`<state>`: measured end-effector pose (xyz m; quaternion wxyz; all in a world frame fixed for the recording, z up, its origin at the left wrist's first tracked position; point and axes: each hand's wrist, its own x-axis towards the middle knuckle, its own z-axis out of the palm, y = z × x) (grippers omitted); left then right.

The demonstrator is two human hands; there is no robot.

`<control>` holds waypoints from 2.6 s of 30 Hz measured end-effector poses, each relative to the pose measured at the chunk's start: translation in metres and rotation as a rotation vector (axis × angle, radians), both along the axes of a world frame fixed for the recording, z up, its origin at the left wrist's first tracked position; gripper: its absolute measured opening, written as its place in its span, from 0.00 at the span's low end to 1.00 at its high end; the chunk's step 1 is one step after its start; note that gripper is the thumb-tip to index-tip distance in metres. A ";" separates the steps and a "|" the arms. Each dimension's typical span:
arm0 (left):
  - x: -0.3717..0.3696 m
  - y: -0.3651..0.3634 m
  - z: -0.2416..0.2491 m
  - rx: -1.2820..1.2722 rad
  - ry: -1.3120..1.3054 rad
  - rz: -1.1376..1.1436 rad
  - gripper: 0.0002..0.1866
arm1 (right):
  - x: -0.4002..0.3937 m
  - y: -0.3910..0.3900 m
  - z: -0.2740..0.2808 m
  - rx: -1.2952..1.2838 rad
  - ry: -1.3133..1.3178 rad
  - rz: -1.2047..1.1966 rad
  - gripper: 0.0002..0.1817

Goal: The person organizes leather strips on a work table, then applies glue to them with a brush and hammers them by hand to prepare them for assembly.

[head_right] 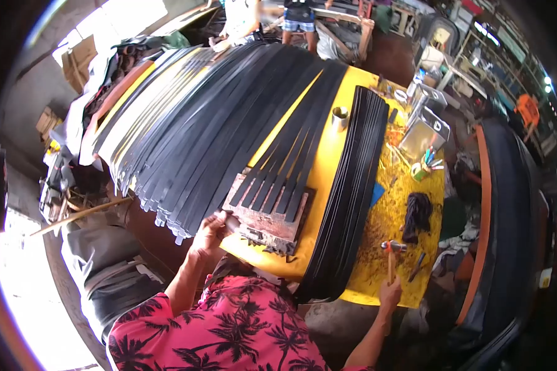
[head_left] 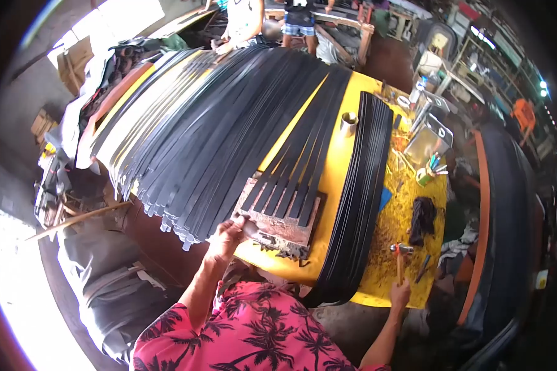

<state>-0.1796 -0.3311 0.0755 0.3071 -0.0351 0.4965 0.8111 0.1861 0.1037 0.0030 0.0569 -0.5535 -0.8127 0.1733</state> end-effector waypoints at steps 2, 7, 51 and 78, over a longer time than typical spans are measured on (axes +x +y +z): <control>-0.036 -0.025 0.021 0.002 0.121 -0.030 0.16 | -0.008 -0.015 0.030 -0.168 0.171 -0.047 0.16; -0.098 -0.048 0.026 -0.074 0.190 -0.150 0.16 | -0.041 -0.102 0.081 -0.363 0.484 -0.184 0.19; -0.195 -0.001 -0.074 -0.167 0.626 -0.984 0.10 | -0.284 -0.383 0.062 -0.520 0.232 0.098 0.28; -0.183 -0.022 -0.024 -0.673 0.995 -1.191 0.24 | -0.308 -0.422 0.117 -0.332 0.147 0.261 0.21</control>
